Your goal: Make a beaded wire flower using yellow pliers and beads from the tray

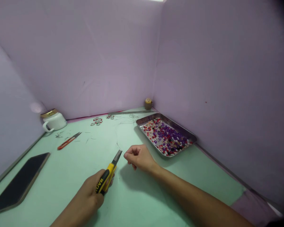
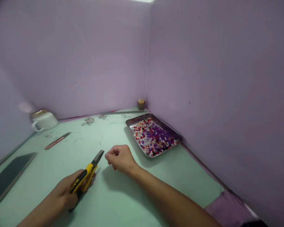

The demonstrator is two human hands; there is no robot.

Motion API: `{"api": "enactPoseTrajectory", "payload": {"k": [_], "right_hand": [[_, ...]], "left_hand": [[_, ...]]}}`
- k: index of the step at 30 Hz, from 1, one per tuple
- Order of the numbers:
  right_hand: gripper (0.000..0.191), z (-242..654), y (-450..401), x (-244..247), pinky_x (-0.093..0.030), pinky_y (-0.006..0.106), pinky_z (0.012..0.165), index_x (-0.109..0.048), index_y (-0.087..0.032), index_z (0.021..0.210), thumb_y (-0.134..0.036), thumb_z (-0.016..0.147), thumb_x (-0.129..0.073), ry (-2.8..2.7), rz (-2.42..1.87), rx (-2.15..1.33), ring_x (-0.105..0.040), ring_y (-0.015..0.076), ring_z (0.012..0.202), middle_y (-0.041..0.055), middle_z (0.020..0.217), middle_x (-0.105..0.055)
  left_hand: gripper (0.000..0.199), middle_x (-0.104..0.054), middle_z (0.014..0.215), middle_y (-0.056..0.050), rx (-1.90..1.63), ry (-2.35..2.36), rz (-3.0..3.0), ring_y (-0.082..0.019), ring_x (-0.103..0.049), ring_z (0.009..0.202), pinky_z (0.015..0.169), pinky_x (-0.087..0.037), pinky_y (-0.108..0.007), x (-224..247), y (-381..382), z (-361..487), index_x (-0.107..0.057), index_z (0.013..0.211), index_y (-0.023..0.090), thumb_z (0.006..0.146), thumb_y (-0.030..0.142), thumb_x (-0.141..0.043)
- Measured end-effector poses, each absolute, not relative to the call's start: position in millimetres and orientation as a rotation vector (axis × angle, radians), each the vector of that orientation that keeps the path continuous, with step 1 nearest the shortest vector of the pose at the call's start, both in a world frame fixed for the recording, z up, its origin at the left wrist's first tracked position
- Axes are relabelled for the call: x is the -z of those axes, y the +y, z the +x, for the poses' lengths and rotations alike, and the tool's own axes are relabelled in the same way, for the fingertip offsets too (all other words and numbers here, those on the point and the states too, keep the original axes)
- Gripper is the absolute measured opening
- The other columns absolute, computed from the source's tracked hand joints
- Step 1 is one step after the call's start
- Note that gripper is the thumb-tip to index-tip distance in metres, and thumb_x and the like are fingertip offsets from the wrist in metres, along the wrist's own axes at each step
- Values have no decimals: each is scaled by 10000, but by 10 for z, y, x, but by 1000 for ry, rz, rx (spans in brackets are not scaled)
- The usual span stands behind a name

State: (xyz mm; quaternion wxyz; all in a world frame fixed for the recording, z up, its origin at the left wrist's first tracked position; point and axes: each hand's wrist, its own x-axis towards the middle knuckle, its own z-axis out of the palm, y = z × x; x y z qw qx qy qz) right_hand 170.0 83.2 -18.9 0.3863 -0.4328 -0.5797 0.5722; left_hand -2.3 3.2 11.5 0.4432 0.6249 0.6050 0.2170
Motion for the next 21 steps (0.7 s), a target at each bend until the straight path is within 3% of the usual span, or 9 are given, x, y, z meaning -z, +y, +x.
{"api": "enactPoseTrajectory", "payload": {"k": [14,21], "right_hand": [[84,1689,807,246,-298,162,329,-554,-140,601,-194,660,-528,-1553,-1116,-1379,-396,45,340,-37,470,-500],[88,1722,812,290,-295,161,324,-535,-150,605,-203,676,-545,-1547,-1036,-1455,-386,40,329,-47,466,-492]], "left_hand": [[221,-481,668,18,-486,1526,1624,-168,-463,669,607,-364,-256,-103,13,-18,-424,682,201,511,85,-346],[315,-512,649,20,-523,1441,1411,-156,-454,608,550,-343,-251,-226,43,-54,-470,701,195,418,121,-352]]}}
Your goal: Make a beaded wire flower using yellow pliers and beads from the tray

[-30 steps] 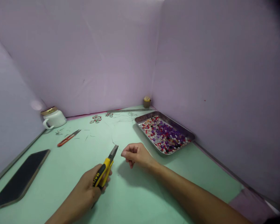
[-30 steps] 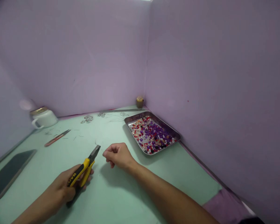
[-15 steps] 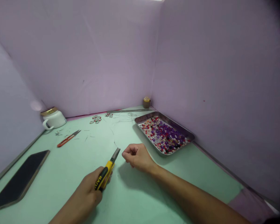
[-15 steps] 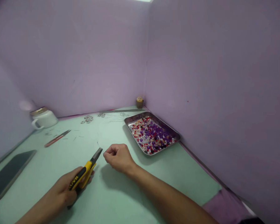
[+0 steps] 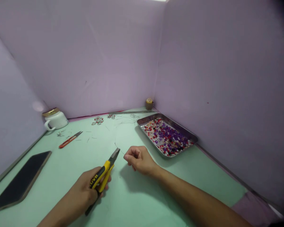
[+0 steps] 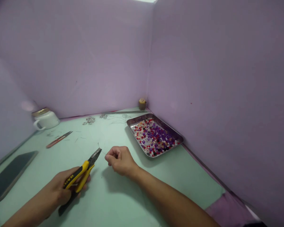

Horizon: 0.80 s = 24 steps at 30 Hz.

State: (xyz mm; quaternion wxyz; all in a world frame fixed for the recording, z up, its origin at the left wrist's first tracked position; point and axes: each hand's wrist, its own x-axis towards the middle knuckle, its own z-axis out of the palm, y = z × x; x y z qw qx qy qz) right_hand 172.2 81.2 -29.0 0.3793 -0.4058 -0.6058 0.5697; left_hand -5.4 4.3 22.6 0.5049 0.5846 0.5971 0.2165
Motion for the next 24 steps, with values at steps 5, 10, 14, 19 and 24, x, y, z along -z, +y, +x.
{"api": "enactPoseTrajectory", "payload": {"k": [5,10,14,19,24], "right_hand": [[93,1717,803,244,-307,159,329,-530,-145,605,-194,683,-538,-1544,-1044,-1495,-397,39,327,-49,463,-489],[136,1723,814,195,-337,172,361,-528,-138,600,-242,671,-579,-1569,-1004,-1587,-422,50,347,-44,460,-490],[213,1806,875,171,-425,212,484,-586,-119,697,-326,726,-548,-1567,-870,-1562,-515,84,489,23,597,-578],[162,1958,927,54,-448,320,788,-601,-205,909,-189,770,-520,-1633,-720,-875,-531,157,925,62,1007,-577],[258,1978,903,5,-306,405,959,-614,-261,974,-150,743,-585,-2087,-410,-591,-448,186,1090,35,1089,-586]], "left_hand": [[267,-477,619,34,-519,1505,1517,-138,-425,593,534,-325,-236,-231,60,-103,-453,675,196,452,86,-356],[304,-493,659,27,-509,1594,1657,-153,-447,641,569,-333,-237,-232,72,-173,-478,719,196,475,73,-342],[288,-511,647,23,-456,1455,1611,-162,-449,626,561,-342,-239,-267,75,-269,-490,680,207,448,112,-348],[387,-555,702,14,-424,1298,1544,-192,-483,688,610,-372,-258,-294,67,-369,-541,707,223,386,149,-338],[368,-588,660,8,-342,1189,1522,-186,-510,617,564,-395,-268,-256,58,-349,-568,665,199,369,146,-355]]}}
